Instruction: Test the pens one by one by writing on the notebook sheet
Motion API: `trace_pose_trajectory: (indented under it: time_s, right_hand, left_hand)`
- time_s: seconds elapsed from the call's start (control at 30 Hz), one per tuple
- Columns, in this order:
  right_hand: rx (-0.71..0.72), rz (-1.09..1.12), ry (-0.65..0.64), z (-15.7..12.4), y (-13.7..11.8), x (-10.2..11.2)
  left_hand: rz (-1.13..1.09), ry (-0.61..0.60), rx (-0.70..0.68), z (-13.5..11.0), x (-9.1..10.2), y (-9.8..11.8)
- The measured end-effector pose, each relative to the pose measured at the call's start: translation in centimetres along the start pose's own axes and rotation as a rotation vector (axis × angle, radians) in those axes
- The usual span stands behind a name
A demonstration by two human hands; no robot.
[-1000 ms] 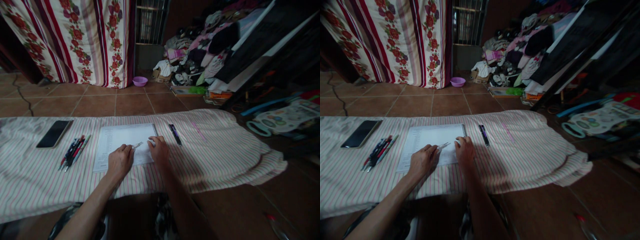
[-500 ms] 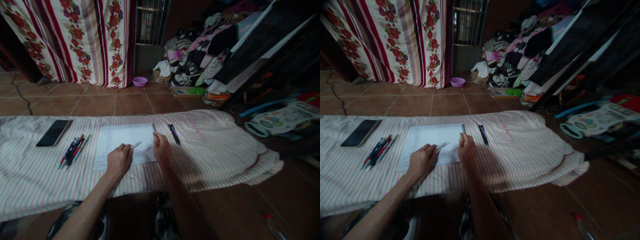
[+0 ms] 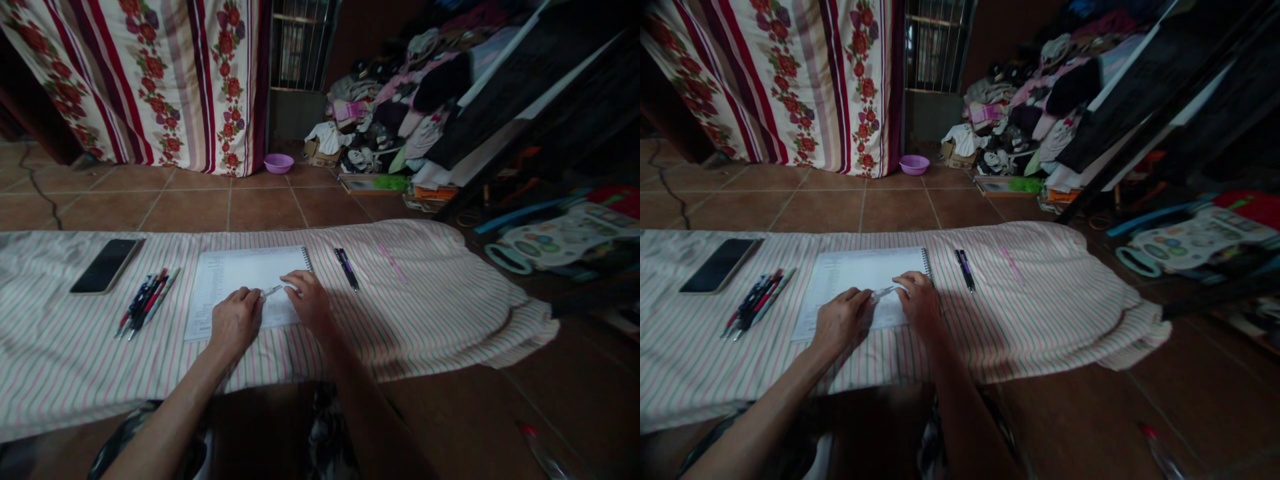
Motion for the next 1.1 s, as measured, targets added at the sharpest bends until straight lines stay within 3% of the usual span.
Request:
trace_pose_trajectory:
  time_s: [0.23,1.1]
  right_hand:
    - [0.066,-0.018,-0.004,0.0,-1.0,0.0]
    - [0.003,0.013,0.024,0.1,0.1,-0.4]
  left_hand:
    - [0.000,-0.005,-0.011,0.0,0.1,0.0]
    - [0.002,-0.036,0.008,-0.2,0.3,-0.5]
Point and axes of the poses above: each hand's wrist, its own z-axis towards the middle knuckle, its own x-axis out of the back of the hand, y = z × x, the point moved 6 cm from there along z, towards the middle knuckle, and after that the axes turned 3 degrees about y, right-handed, at the moved point
